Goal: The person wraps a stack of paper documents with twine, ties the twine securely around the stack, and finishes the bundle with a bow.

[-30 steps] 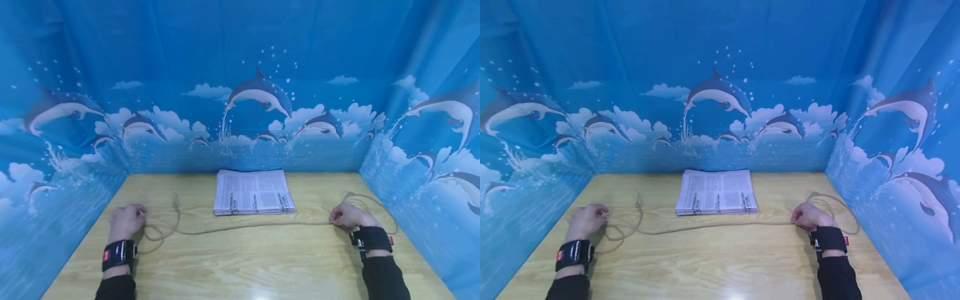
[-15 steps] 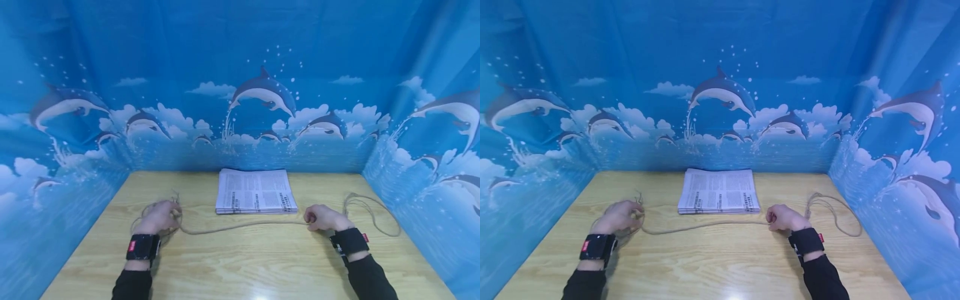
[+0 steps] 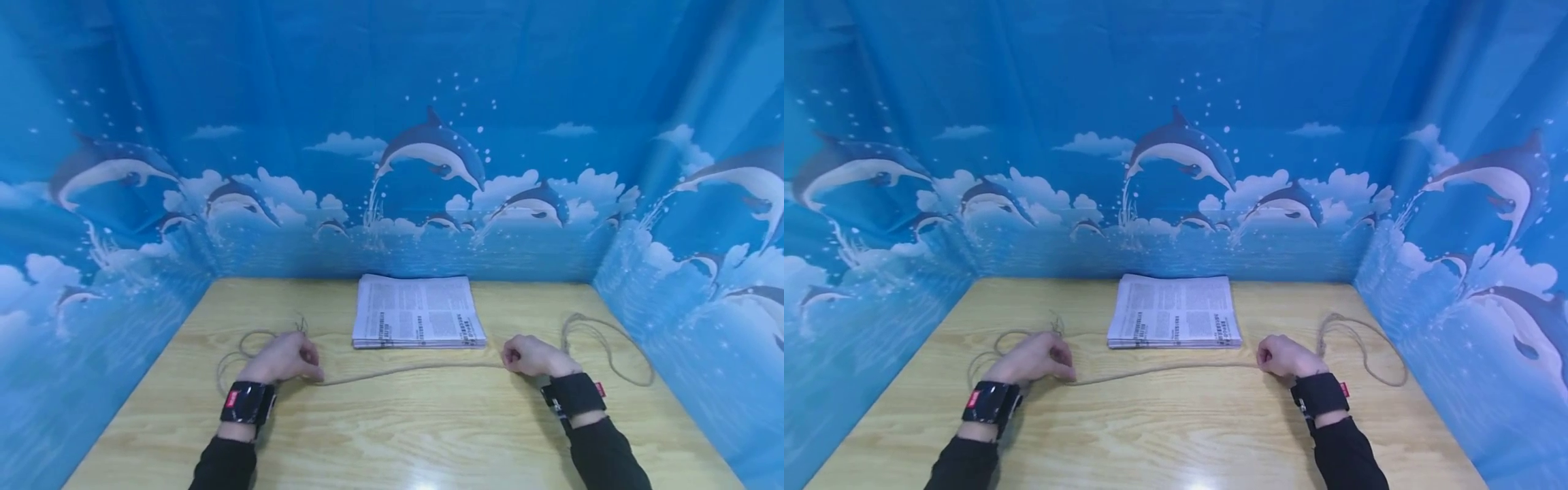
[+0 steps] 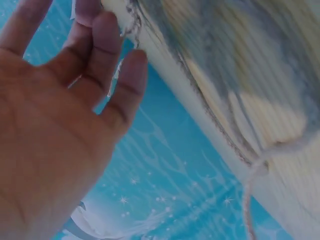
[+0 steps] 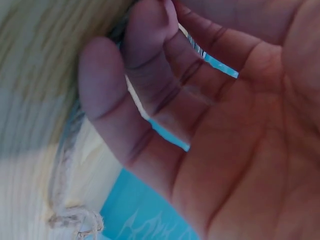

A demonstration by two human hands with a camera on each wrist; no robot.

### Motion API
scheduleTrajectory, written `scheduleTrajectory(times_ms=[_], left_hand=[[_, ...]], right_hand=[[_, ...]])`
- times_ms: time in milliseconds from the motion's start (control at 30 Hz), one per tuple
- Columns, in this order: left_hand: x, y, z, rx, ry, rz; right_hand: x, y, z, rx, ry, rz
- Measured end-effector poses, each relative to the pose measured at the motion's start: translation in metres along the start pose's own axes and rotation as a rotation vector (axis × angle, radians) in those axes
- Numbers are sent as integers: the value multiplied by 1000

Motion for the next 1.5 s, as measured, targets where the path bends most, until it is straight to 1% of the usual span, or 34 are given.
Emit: scheduleTrajectory(times_ms=[33, 133, 200, 267, 333, 400, 467, 567, 633, 733, 900, 1000, 1067, 1133, 1200, 1267, 1333, 1400, 1500], left_hand=[[1, -2, 2, -1, -16, -11], [1, -3, 2, 11, 3, -24], [-2, 0, -1, 37, 28, -11], [-3, 5, -3, 70, 32, 21], [-3, 8, -2, 94, -4, 53], [-2, 8, 0, 96, -37, 66], [0, 5, 1, 87, -49, 67], [2, -1, -1, 85, -20, 62], [3, -2, -2, 94, 5, 73], [5, -3, -1, 116, 11, 90], [11, -5, 5, 152, -13, 97], [14, -4, 9, 158, -3, 103], [16, -2, 13, 161, -6, 122], [18, 0, 19, 148, -12, 143], [20, -1, 25, 122, -17, 154], [22, -5, 30, 84, -13, 148], [24, -10, 34, 39, 5, 140], [26, -15, 38, 21, 13, 140], [31, -20, 43, 5, 10, 156]], right_hand=[[-1, 0, 0, -2, -2, -2], [-1, -2, -1, -3, -1, -3], [1, -4, -4, -3, -1, -2], [3, -6, -6, -10, 19, -7], [3, -6, -5, -16, 18, -3], [2, -4, -4, -34, 26, 9], [1, -3, -3, -41, 28, 14], [0, -4, 1, -35, 24, 3], [1, -5, 2, -26, 21, -11], [0, -4, 4, -13, 2, -18], [0, 2, 1, -7, -7, 0], [2, 7, -4, -17, -2, 38], [5, 11, -9, -32, -5, 76], [9, 16, -14, -48, -10, 122], [13, 18, -17, -40, -24, 152], [20, 19, -21, -31, -27, 166], [29, 17, -24, -8, -38, 156], [37, 14, -22, 32, -76, 147], [49, 8, -14, 123, -182, 108]])
Point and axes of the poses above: each hand's wrist, its own x-axis towards the middle knuckle, its own y-axis out of the back of the hand, z = x × y, the point moved 9 cm from there along x, towards the middle knuckle, and after that the axes turned 2 degrees about -y, right-handed, at the moved point
